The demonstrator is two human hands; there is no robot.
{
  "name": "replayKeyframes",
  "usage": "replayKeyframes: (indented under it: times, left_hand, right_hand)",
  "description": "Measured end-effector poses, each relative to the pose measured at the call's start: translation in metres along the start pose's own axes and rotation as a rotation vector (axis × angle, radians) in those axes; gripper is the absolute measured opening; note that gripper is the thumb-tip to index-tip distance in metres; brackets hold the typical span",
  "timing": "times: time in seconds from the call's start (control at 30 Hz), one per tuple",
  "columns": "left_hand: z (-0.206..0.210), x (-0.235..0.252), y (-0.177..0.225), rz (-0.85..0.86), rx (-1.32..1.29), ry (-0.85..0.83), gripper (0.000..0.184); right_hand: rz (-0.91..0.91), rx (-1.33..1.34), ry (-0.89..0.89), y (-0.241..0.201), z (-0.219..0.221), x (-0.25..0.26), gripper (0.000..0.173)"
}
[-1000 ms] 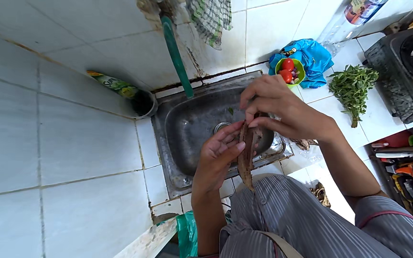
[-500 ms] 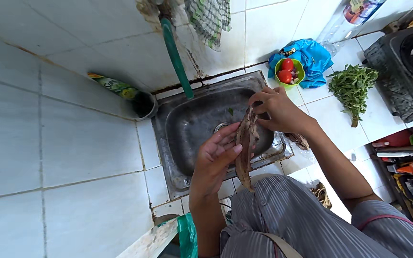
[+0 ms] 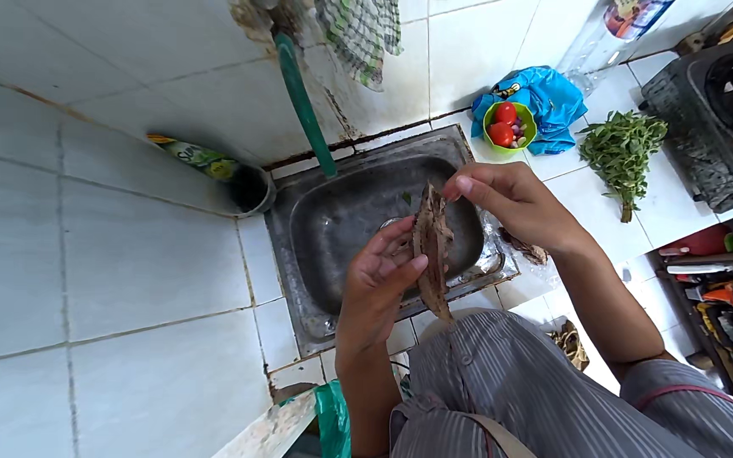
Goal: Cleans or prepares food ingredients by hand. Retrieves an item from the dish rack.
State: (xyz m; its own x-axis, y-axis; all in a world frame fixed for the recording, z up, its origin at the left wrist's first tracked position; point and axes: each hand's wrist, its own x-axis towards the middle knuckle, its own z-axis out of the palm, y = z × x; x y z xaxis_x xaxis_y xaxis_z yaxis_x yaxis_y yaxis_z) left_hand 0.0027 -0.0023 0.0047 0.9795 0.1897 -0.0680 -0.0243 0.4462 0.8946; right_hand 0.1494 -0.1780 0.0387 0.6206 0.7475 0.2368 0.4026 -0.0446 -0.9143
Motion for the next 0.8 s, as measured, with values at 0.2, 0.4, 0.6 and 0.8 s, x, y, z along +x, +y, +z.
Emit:
replayKeyframes:
  times: [0.2,0.4,0.6,0.8]
  left_hand:
    - [0.0,0.0,0.001,0.009,0.016,-0.001,0.042]
    - [0.001,0.0,0.003,0.015,-0.005,0.008,0.042]
    - [0.002,0.0,0.003,0.021,-0.017,-0.001,0.041]
    - [0.001,0.001,0.001,0.046,0.001,0.017,0.041]
  right_hand:
    - [-0.04,-0.064,0.051,-0.002,0.01,-0.004,0.014]
    - [-0.209,-0.269,0.222,-0.011,0.027,-0.011,0.02]
    - [-0.437,-0.49,0.32,-0.004,0.034,-0.018,0.017]
    - [-0.475,-0.508,0.339,0.002,0.043,-0.02,0.014]
